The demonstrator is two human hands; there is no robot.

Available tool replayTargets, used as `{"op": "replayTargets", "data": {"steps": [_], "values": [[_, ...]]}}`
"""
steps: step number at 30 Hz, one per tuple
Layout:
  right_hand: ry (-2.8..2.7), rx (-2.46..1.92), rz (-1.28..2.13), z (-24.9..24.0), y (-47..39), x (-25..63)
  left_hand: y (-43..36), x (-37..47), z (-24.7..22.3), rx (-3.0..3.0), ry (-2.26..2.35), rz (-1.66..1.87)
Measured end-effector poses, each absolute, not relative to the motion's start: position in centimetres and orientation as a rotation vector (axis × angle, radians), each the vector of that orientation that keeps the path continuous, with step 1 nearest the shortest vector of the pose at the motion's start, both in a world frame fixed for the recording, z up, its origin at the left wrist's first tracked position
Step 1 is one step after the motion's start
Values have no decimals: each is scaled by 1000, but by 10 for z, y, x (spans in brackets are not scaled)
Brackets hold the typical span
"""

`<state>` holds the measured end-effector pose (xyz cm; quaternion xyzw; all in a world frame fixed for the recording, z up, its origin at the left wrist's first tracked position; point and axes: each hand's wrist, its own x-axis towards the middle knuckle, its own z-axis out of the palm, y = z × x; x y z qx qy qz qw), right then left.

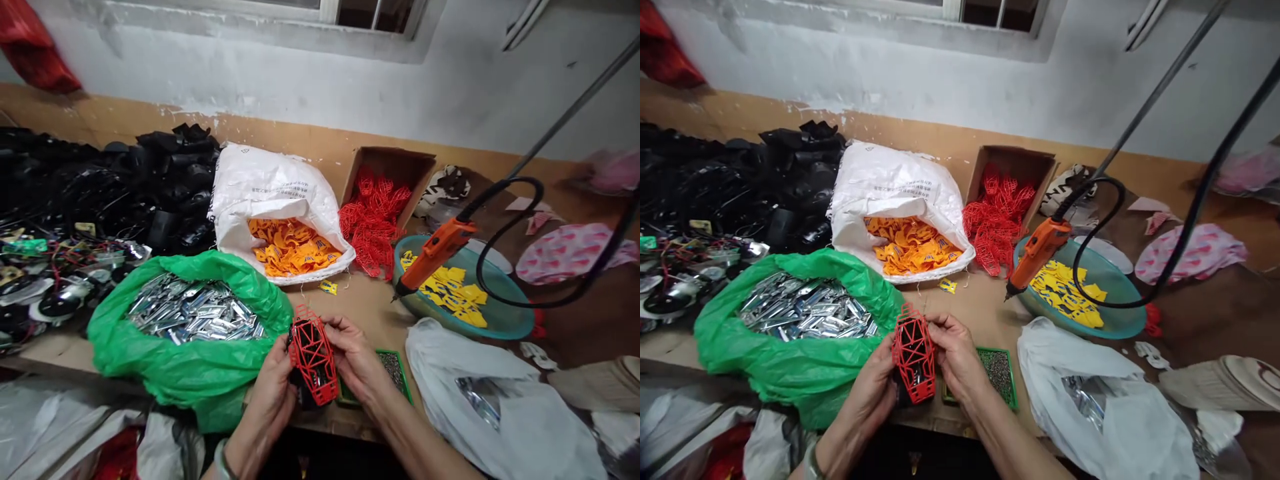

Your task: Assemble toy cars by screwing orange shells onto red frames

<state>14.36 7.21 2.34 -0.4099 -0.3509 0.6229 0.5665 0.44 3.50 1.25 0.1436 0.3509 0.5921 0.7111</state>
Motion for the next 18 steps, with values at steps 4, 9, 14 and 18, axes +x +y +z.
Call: {"op": "replayTargets", "data": {"steps": [4, 9, 14, 18], "values": [[-738, -1029, 1516, 23, 60, 141, 29, 7, 11, 216, 728, 1321], [-722, -1089, 1439, 10, 58, 140, 25, 7, 10, 118, 675, 1285], [-766, -1149, 1350, 4, 55, 133, 25, 4, 7, 68, 639, 1274], [-800, -1180, 1302, 3, 51, 128, 25, -1, 13, 89, 620, 1210]]}}
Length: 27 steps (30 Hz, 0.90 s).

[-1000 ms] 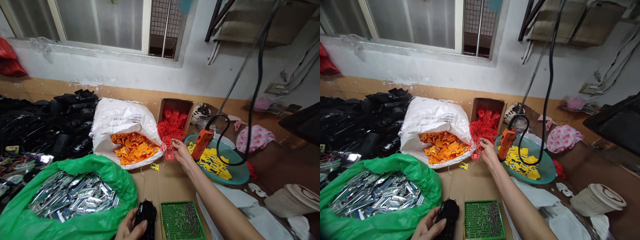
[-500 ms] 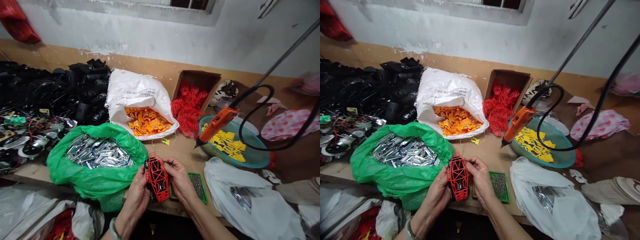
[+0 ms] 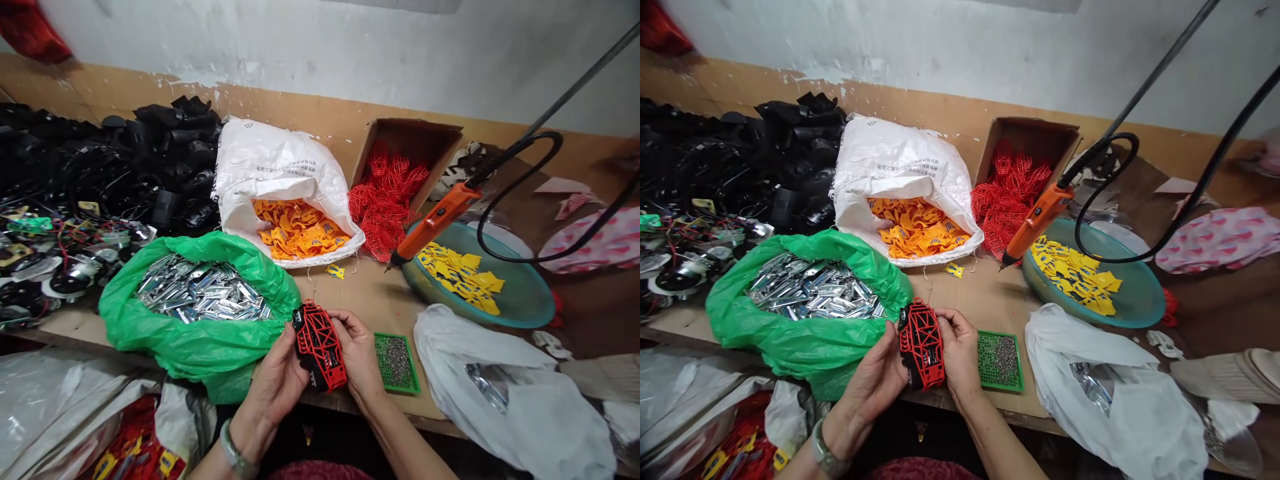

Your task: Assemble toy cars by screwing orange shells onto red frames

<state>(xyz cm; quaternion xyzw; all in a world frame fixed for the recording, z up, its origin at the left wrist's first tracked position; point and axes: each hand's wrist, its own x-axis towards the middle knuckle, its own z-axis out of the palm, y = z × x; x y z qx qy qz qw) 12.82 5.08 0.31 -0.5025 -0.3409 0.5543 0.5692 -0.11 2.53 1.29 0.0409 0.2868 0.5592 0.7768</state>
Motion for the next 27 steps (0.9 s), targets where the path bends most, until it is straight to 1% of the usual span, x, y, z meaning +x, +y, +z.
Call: {"op": "replayTargets", "data": {"steps": [7, 10, 13, 19, 23, 27], "values": [[-1014, -1223, 1162, 5, 46, 122, 29, 0, 22, 252, 861, 1166], [-1074, -1226, 1078, 9, 42, 123, 31, -1, 23, 196, 827, 1208], [-1146, -1245, 888, 17, 26, 128, 32, -5, 22, 142, 820, 1228], [-1560, -1257, 666, 28, -16, 129, 32, -6, 23, 181, 762, 1218], [-1665, -1305, 442, 29, -18, 125, 33, 0, 22, 168, 770, 1281], [-1742, -1333, 325, 28, -15, 126, 33, 5, 21, 163, 779, 1347]]}}
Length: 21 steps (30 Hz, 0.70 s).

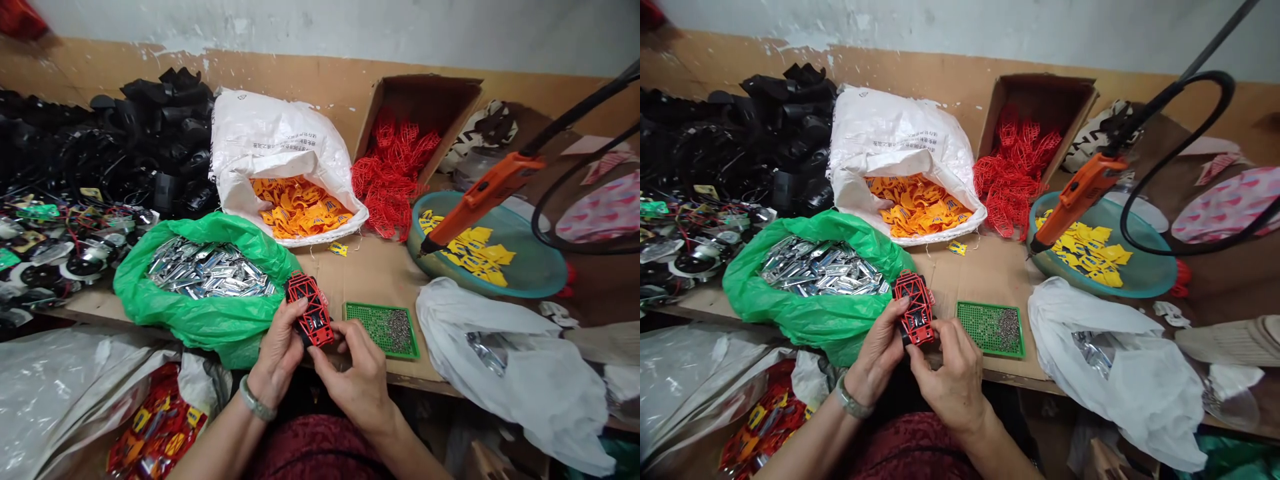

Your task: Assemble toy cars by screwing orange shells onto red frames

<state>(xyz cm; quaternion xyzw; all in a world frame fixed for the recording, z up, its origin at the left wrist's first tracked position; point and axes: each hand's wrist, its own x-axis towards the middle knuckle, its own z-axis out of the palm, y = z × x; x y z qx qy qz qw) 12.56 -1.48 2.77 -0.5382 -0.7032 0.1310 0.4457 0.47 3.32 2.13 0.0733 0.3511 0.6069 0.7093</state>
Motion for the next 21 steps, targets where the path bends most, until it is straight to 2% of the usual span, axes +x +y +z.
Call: {"op": "replayTargets", "data": {"steps": [13, 18, 21], "values": [[-1639, -1396, 427, 33, -12, 129, 35, 18, 15, 194, 845, 1425], [-1364, -1434, 809, 40, -4, 136, 36, 24, 20, 211, 827, 1431], [-1311, -1429, 850, 39, -2, 137, 38, 26, 21, 234, 843, 1443]]}}
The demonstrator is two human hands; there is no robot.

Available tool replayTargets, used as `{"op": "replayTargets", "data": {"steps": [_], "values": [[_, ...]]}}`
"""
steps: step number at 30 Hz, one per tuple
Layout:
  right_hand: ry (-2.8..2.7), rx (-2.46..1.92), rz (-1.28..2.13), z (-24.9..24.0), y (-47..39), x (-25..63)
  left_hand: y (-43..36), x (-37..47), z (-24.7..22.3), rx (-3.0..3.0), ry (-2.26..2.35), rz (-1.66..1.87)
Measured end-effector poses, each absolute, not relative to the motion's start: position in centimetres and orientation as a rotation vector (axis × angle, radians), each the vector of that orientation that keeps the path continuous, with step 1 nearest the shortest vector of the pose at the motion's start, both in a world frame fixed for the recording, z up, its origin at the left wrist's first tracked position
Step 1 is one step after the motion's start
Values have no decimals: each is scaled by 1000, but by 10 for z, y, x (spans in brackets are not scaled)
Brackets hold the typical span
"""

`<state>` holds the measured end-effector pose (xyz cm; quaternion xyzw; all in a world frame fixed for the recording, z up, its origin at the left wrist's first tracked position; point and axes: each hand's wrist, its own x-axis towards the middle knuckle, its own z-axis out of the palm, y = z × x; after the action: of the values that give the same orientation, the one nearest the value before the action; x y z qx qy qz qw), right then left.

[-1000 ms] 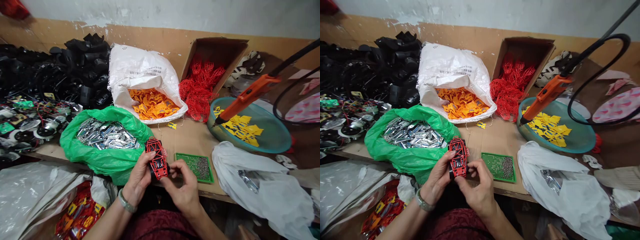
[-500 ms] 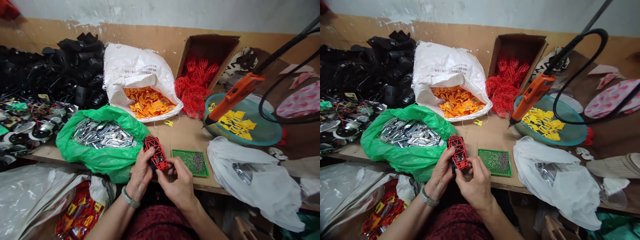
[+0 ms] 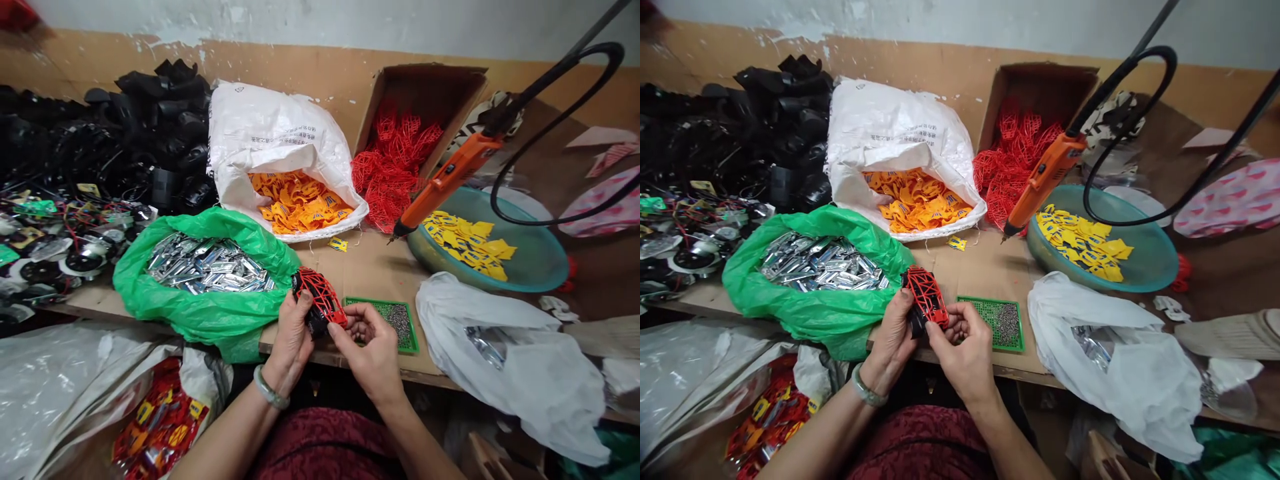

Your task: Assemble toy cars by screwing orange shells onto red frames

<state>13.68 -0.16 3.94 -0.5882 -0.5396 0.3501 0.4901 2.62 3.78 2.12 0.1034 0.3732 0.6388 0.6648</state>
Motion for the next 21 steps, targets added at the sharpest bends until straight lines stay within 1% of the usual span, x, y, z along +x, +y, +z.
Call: {"op": "replayTargets", "data": {"steps": [5, 9, 16, 21], "values": [[-1471, -1441, 597, 29, -8, 131, 39, 24, 16, 238, 845, 1485], [-1593, -1389, 463, 26, -11, 127, 37, 22, 13, 254, 848, 1456], [-1668, -1348, 381, 20, -12, 125, 33, 17, 21, 194, 865, 1359], [-1665, -1333, 388, 16, -13, 122, 32, 13, 28, 172, 870, 1292]]}}
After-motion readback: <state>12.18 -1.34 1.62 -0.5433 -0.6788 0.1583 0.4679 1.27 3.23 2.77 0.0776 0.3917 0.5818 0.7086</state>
